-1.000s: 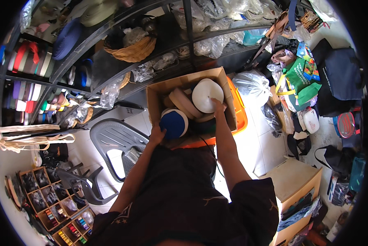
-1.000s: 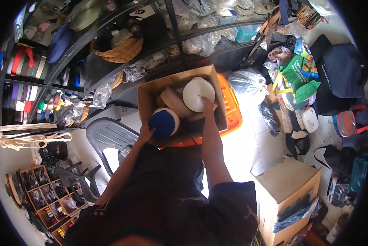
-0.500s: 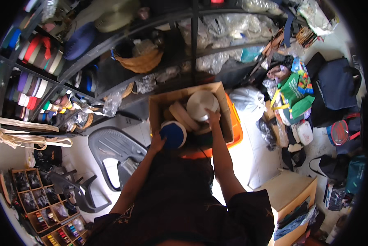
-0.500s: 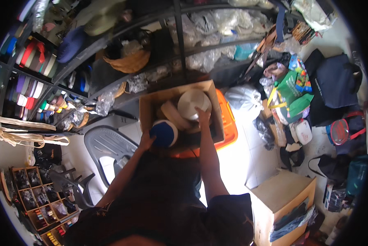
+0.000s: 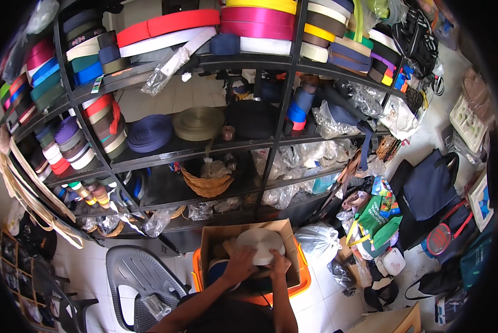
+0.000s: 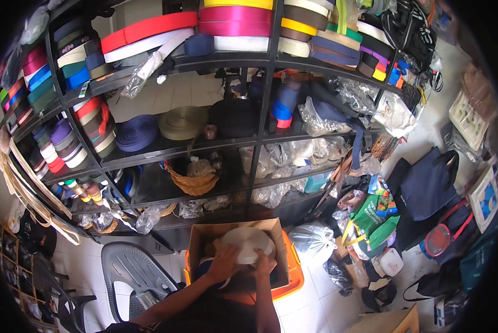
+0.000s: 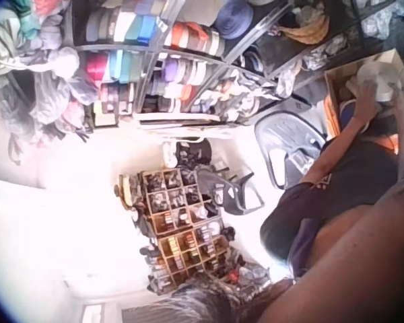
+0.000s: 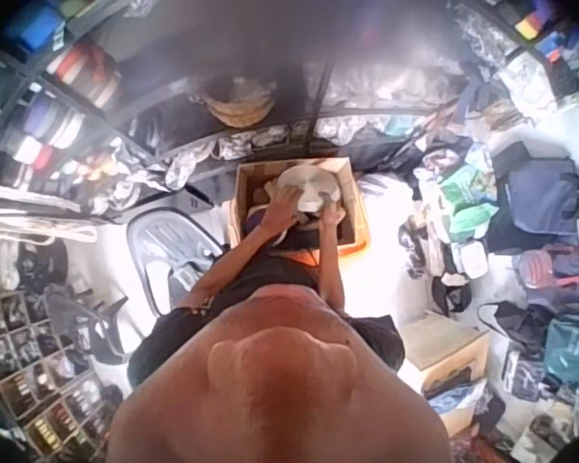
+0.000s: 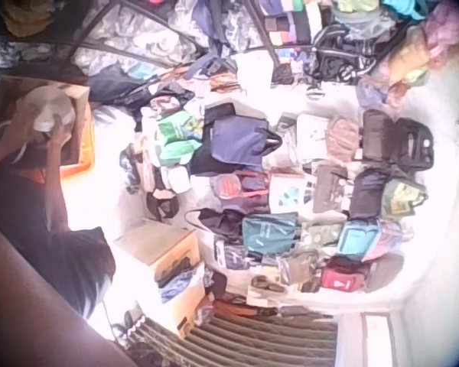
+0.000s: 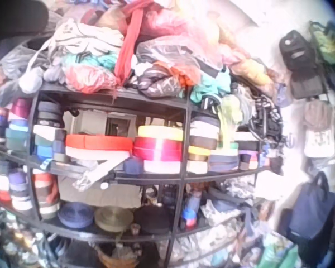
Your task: The person moves various rolls of ribbon and tape between a storage shelf and an orange bin by hand.
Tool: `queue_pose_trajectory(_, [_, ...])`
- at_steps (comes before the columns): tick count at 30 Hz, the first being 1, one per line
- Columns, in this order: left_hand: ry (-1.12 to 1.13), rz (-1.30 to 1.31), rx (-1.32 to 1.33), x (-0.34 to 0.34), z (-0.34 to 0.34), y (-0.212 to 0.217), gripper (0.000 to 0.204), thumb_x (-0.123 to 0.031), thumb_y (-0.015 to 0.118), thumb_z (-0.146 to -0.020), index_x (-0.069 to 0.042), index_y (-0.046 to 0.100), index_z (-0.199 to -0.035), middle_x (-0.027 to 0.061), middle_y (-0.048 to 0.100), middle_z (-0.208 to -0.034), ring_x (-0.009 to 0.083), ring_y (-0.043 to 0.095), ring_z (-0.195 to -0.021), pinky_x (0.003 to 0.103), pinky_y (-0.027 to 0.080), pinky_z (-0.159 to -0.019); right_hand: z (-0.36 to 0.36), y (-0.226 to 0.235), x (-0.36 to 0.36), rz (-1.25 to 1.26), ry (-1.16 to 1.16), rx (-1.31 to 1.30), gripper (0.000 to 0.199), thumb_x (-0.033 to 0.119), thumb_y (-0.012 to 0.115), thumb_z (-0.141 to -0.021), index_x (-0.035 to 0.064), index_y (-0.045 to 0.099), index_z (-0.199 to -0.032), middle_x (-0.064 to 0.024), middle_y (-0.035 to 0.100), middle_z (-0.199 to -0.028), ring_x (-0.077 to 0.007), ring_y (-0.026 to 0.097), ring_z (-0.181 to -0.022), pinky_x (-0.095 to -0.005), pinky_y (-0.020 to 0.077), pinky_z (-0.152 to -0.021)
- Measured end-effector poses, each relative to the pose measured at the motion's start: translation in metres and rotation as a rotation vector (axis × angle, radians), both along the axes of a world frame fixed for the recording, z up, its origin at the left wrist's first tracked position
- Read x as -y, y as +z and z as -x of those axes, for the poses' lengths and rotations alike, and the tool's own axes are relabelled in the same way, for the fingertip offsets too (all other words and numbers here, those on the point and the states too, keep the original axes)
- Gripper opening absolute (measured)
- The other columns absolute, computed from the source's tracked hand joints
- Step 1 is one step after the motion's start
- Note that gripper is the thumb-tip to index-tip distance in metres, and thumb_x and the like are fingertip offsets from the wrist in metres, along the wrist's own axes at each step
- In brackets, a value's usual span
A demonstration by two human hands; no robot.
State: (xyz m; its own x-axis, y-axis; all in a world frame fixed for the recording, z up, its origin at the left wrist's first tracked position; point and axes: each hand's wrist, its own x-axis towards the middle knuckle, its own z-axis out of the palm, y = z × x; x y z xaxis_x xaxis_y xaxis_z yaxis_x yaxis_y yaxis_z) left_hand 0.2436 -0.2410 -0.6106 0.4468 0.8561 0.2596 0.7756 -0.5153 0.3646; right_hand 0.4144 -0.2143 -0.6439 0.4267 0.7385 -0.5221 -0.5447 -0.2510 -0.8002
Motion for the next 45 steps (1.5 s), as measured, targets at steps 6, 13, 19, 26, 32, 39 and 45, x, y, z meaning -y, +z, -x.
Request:
queue_pose_trajectory(6, [-0.050,0.030,0.218,0.020,0.014,0.035,0.069,-0.052,0.057,-0.087,-0.007,0.042,-0.136,0.0160,0.047,-0.137,0.0315,0.044,-0.127,0.049,0.030,-0.100,-0.010,0.044,0.015,-0.173,0.159,0.176,0.041,0.013,0.076,-0.063,-0.0073,0.065,-0.098,-0.0113,0.066,-0.090,-0.0226,0.067,-0.077,-0.0377,0.0589,-0.063])
queue_pose_trajectory(13, [-0.065,0.223,0.408,0.017,0.025,0.007,0.055,-0.022,0.063,-0.087,-0.004,0.042,-0.134,0.0183,0.048,-0.134,0.0363,0.047,-0.123,0.045,0.034,-0.102,-0.011,0.075,0.033,0.131,0.655,1.285,0.044,0.031,0.085,-0.054,0.0037,0.071,-0.085,-0.0173,0.069,-0.078,-0.0334,0.068,-0.077,-0.0422,0.0546,-0.071])
queue_pose_trajectory(19, [-0.432,0.112,0.272,-0.008,-0.013,0.053,0.076,-0.008,0.072,-0.071,-0.005,0.038,-0.139,0.0175,0.043,-0.140,0.0345,0.039,-0.131,0.042,0.033,-0.107,-0.025,0.102,0.062,-0.038,0.971,1.541,0.047,0.047,0.082,-0.055,0.0066,0.069,-0.075,-0.0165,0.067,-0.073,-0.0335,0.067,-0.072,-0.0431,0.0538,-0.068])
queue_pose_trajectory(26, [-0.785,0.483,0.176,-0.037,-0.044,0.020,0.061,-0.017,0.081,-0.063,-0.001,0.056,-0.116,0.0167,0.057,-0.111,0.0341,0.055,-0.108,0.042,0.043,-0.094,-0.037,0.117,0.086,-0.066,0.960,1.559,0.043,0.046,0.082,-0.056,0.0124,0.073,-0.082,-0.0131,0.068,-0.072,-0.0305,0.068,-0.069,-0.0402,0.0529,-0.064])
queue_pose_trajectory(32, [-0.773,0.470,0.204,-0.024,-0.057,0.023,0.059,-0.017,0.080,-0.065,0.001,0.054,-0.114,0.0167,0.055,-0.109,0.0343,0.054,-0.108,0.041,0.043,-0.092,-0.049,0.116,0.102,-0.026,0.776,1.518,0.036,0.034,0.082,-0.059,0.0137,0.070,-0.086,-0.0108,0.069,-0.074,-0.0316,0.068,-0.069,-0.0414,0.0542,-0.065])
queue_pose_trajectory(39, [-0.782,0.005,0.142,-0.022,-0.065,-0.023,0.066,-0.022,0.081,-0.063,0.000,0.052,-0.118,0.0127,0.053,-0.110,0.0291,0.052,-0.108,0.040,0.042,-0.093,-0.057,0.067,0.118,-0.045,0.635,1.359,0.050,0.023,0.083,-0.061,0.0072,0.065,-0.105,-0.0145,0.071,-0.090,-0.0304,0.070,-0.084,-0.0388,0.0550,-0.074])
queue_pose_trajectory(45, [-0.716,-0.146,0.078,-0.018,-0.064,-0.007,0.063,-0.025,0.077,-0.068,-0.001,0.052,-0.120,0.0105,0.053,-0.111,0.0265,0.050,-0.110,0.040,0.040,-0.094,-0.073,0.023,0.125,-0.161,0.594,0.990,0.057,0.012,0.088,-0.061,0.0044,0.063,-0.111,-0.0155,0.071,-0.097,-0.0250,0.070,-0.091,-0.0359,0.0550,-0.079])
